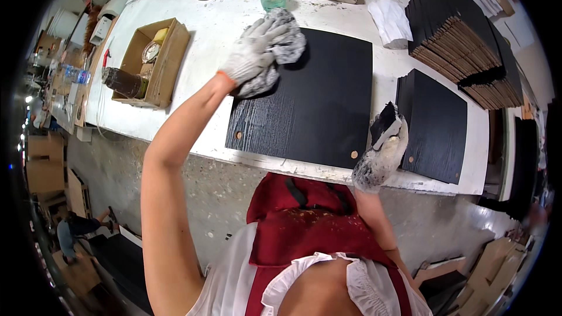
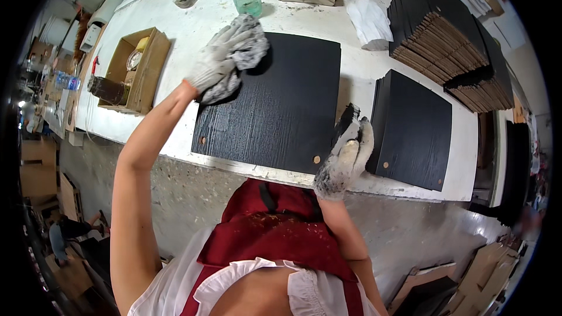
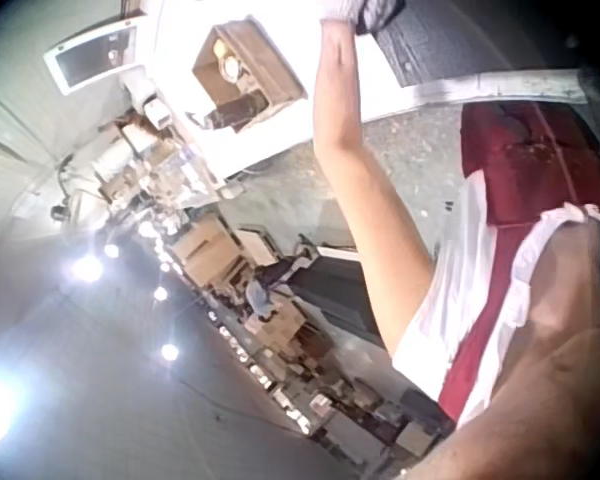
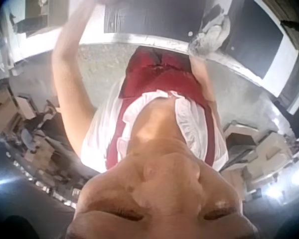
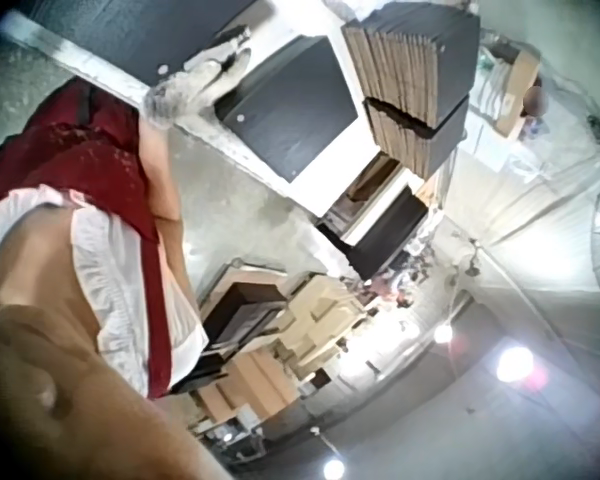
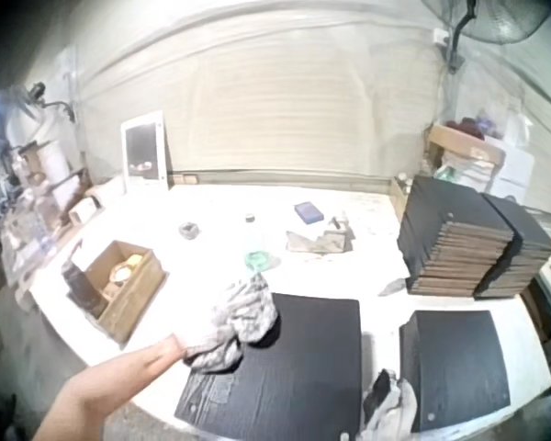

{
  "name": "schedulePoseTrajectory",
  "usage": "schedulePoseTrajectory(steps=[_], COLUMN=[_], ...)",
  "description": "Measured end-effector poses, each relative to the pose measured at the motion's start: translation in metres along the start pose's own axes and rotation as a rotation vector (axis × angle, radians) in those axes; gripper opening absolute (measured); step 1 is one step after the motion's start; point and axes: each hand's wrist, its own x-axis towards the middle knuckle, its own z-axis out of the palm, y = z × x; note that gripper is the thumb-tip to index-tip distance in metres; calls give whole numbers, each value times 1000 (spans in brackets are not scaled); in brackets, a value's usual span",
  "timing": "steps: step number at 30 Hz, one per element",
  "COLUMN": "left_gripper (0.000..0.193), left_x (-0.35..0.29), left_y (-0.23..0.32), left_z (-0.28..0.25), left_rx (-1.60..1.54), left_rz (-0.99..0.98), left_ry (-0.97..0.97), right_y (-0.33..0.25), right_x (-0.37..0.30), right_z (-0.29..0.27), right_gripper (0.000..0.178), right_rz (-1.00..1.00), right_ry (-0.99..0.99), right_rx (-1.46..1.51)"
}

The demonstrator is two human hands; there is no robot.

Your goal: The person wipes the surface of black rectangular wood panels with a cloth. They handle the panels one at a time, wiping the top surface and edges, then placing them into a stack. The person repeats this process for multiple panels throughout the clip.

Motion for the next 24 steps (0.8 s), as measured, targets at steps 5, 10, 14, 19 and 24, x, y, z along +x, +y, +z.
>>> schedulePoseTrajectory(steps=[5,10,14,19,24], left_gripper=[79,78,75,51,48], left_x=[-11,-80,-92,-107,-130], left_y=[95,175,182,183,184], left_z=[19,-2,1,31,80], left_rx=[-85,-340,-358,-544,-630], left_rz=[207,392,280,185,97], left_ry=[-142,-267,-170,-79,-17], right_y=[-2,15,-38,-81,-42], right_x=[-1,37,43,19,-32], right_z=[9,-35,12,114,173], right_gripper=[49,49,54,45,44], right_rz=[28,0,-200,-845,-954], right_ry=[68,-105,-419,-1328,-1861], right_rx=[72,-136,-416,-879,-825])
